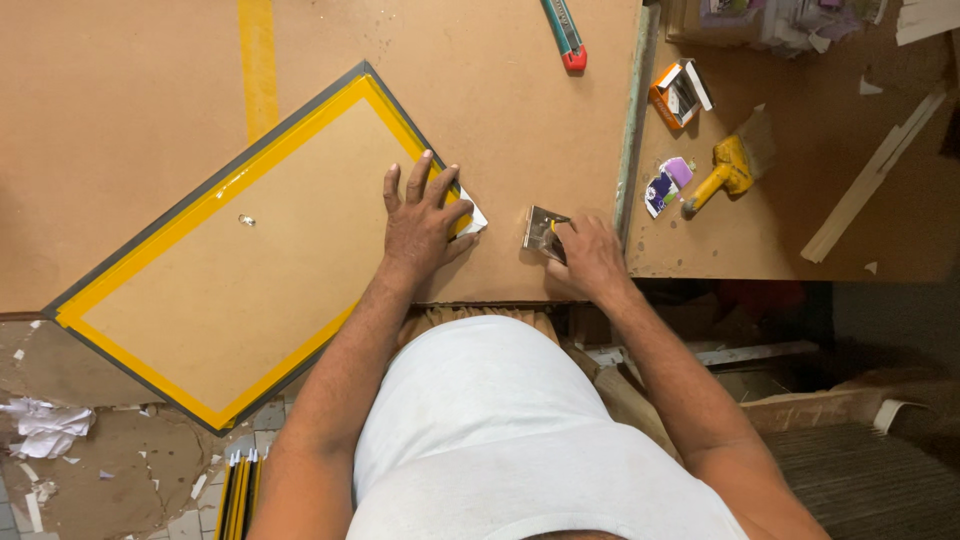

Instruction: The person applies yellow tape around the back edges of a picture frame, cuts the tape with a utility knife, and presses white paper corner protectors onto the frame corners. They repeat the taping and corner-folding process on additional frames, stacking finished frames aside.

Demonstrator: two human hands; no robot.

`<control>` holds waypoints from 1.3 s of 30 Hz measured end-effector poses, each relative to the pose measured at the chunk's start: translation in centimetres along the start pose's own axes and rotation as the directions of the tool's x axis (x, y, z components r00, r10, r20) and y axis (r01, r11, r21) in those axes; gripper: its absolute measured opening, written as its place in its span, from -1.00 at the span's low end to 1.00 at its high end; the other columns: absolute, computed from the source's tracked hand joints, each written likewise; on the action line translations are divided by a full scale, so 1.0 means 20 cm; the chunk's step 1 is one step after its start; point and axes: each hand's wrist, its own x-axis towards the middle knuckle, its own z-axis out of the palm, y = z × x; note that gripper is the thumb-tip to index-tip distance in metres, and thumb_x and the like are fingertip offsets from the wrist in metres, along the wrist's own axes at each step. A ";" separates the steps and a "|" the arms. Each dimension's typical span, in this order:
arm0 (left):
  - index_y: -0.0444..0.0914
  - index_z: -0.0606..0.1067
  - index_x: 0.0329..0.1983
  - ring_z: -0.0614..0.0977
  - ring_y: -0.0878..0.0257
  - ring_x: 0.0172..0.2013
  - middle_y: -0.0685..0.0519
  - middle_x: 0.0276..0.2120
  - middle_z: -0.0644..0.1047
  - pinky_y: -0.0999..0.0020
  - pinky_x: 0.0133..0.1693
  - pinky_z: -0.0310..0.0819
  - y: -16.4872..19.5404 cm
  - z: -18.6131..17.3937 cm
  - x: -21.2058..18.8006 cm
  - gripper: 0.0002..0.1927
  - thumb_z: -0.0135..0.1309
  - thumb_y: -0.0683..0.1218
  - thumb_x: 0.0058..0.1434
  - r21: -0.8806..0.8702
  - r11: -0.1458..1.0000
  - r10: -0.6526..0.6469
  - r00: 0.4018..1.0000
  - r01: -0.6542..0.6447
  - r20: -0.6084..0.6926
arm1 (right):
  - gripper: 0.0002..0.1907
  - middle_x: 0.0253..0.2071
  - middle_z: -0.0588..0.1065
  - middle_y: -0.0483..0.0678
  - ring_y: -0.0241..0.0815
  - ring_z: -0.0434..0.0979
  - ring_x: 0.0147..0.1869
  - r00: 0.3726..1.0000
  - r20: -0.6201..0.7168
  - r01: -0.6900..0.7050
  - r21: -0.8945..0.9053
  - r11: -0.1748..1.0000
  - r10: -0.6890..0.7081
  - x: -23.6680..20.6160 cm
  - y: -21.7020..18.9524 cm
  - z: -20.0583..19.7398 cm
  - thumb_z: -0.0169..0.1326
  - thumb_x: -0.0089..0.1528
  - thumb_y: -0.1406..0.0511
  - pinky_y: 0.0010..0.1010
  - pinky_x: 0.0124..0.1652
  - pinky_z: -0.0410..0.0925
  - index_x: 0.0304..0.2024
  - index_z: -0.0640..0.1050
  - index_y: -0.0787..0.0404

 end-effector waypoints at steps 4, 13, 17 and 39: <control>0.09 0.60 -0.14 0.07 -0.05 0.49 0.08 0.35 0.37 -0.30 0.42 -0.41 0.00 0.00 0.00 -0.52 0.42 0.26 -0.12 0.037 0.999 -0.017 1.000 0.016 0.023 | -0.73 -0.23 0.50 0.12 0.21 0.55 -0.12 0.992 0.089 -0.107 0.262 0.959 0.086 0.07 -0.14 0.00 0.15 0.15 0.20 0.02 -0.13 0.40 -0.20 0.53 0.23; 0.12 0.59 -0.15 0.06 -0.01 0.49 0.09 0.35 0.37 -0.27 0.42 -0.42 0.01 -0.01 0.01 -0.55 0.40 0.26 -0.11 0.046 0.999 -0.017 1.000 0.017 0.001 | -0.69 -0.34 0.54 0.12 0.17 0.58 -0.19 0.978 0.202 -0.117 0.322 0.939 0.053 0.18 -0.35 -0.11 0.11 0.23 0.10 0.02 -0.17 0.40 -0.30 0.52 0.23; 0.12 0.59 -0.15 0.05 0.00 0.50 0.09 0.36 0.36 -0.27 0.43 -0.42 0.02 -0.03 0.01 -0.54 0.40 0.29 -0.09 0.064 0.998 -0.025 1.000 0.024 0.013 | -0.67 -0.38 0.55 0.10 0.16 0.58 -0.22 0.994 0.108 -0.067 0.353 0.933 0.031 0.18 -0.38 -0.13 0.14 0.22 0.06 0.02 -0.24 0.40 -0.30 0.57 0.20; -0.16 -0.15 0.63 0.17 -0.21 0.43 -0.35 0.48 0.04 -0.18 0.33 0.08 -0.53 -0.61 -1.20 -0.09 0.08 0.23 0.50 -0.503 -0.040 -0.993 -0.090 0.863 -0.076 | -0.44 0.07 0.44 0.17 0.14 0.44 0.19 0.773 -0.490 0.435 -0.052 0.899 -0.403 0.11 -0.31 0.06 0.28 0.12 0.08 0.01 0.21 0.30 0.01 0.52 0.33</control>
